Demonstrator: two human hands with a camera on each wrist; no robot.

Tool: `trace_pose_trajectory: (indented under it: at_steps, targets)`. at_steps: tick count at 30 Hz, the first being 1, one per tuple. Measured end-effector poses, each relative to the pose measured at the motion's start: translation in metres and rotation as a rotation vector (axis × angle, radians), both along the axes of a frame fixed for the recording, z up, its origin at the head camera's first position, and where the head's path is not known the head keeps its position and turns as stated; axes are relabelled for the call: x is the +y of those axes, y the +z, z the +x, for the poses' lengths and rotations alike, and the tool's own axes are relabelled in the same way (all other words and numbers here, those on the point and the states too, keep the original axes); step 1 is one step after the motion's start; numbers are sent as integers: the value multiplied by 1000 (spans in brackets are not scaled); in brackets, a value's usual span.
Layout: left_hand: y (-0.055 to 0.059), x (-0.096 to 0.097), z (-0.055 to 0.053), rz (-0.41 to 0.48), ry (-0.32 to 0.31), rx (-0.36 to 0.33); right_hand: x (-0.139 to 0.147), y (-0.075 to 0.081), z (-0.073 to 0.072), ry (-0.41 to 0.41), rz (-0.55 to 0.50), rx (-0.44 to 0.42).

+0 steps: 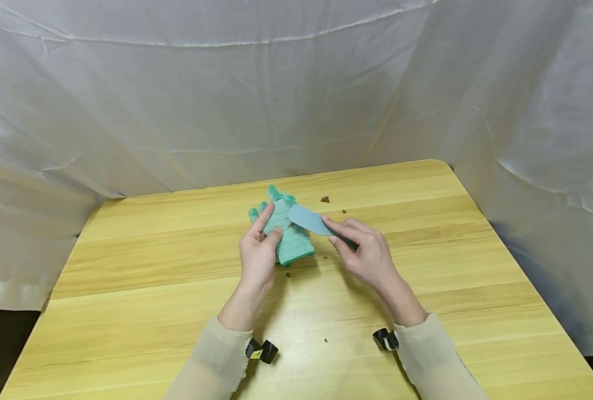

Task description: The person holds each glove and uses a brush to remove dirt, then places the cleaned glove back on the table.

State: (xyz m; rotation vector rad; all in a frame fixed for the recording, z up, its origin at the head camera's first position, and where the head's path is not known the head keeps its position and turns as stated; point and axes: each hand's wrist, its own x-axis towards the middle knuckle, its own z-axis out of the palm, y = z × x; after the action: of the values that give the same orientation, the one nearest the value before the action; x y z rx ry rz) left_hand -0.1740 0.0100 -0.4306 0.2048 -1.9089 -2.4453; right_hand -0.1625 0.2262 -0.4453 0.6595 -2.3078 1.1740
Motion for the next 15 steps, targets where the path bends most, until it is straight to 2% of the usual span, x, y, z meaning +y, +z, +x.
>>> trace_pose_trajectory:
  at_steps: [3,8,15]
  targets:
    - [1,1,1,-16,-10,21,-3,2,0,29,-11,35]
    - [2,1,2,-10,-11,33,-6,1,-1,49,47,94]
    - [4,-5,-1,35,-11,3,1,-2,-3,33,55,77]
